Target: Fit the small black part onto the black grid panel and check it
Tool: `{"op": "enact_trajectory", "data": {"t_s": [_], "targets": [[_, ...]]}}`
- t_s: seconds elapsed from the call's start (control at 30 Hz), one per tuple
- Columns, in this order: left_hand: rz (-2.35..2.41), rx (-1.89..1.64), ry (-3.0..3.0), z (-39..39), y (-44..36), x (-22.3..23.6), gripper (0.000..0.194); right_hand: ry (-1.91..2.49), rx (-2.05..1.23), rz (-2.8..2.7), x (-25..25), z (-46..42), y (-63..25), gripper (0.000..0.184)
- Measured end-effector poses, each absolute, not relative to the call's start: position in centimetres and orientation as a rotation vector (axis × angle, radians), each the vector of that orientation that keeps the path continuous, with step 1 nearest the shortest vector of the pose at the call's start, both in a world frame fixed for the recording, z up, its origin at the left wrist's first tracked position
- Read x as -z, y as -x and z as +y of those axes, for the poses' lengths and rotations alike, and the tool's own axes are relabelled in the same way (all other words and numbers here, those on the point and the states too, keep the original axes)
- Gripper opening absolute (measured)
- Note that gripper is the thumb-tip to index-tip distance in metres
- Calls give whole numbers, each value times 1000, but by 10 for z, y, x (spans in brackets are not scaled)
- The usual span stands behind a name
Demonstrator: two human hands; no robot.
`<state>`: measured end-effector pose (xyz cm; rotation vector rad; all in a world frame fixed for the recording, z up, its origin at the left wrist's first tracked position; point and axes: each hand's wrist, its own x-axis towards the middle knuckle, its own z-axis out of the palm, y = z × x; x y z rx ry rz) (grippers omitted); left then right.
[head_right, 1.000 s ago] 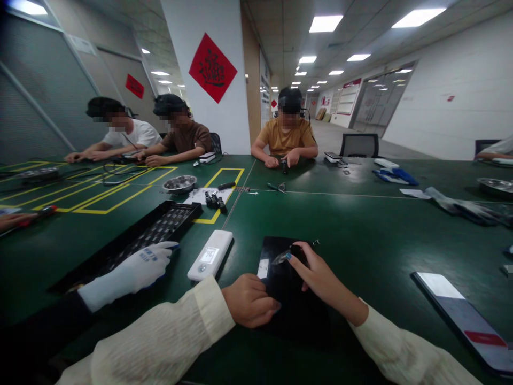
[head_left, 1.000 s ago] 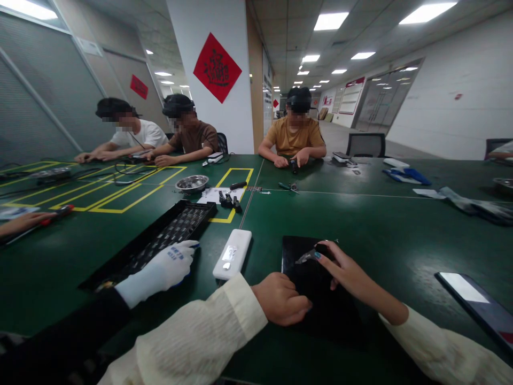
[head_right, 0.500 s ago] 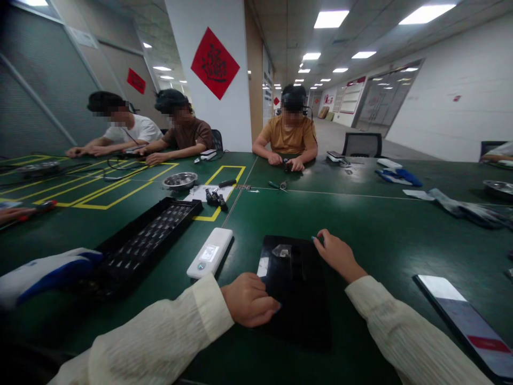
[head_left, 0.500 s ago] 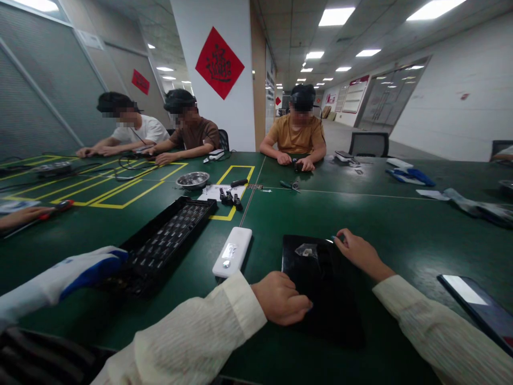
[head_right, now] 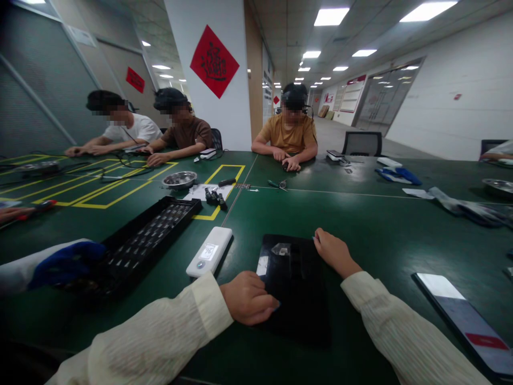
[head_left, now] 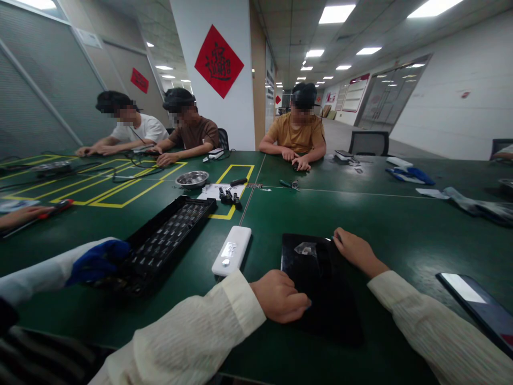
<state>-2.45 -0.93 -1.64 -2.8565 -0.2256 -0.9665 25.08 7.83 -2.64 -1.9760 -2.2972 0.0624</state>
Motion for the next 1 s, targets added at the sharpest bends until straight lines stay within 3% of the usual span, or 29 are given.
{"op": "enact_trajectory", "data": {"t_s": [0.17, 0.3, 0.47, 0.6, 0.7, 0.8, 1.0], "targets": [[-252, 860, 2880, -9, 25, 17, 14, 1917, -66, -2275, 32, 78, -253, 16], [-332, 819, 2922, -10, 24, 18, 16, 1880, -64, -2152, 27, 77, -252, 26], [-518, 812, 3024, -8, 26, 11, 23, 1399, 22, -1724, -2, 55, -235, 24], [-634, 743, 3224, -9, 30, 3, 34, 1026, 230, -1845, -21, 11, -209, 27], [-709, 820, 3339, -14, 29, 0, 41, 764, 372, -2119, -25, -22, -191, 36], [-817, 980, 3421, -20, 27, 0, 42, 566, 445, -2259, -26, -42, -176, 29], [-938, 1169, 3512, -25, 25, -3, 32, 581, 459, -2190, -20, -50, -165, 25]]}}
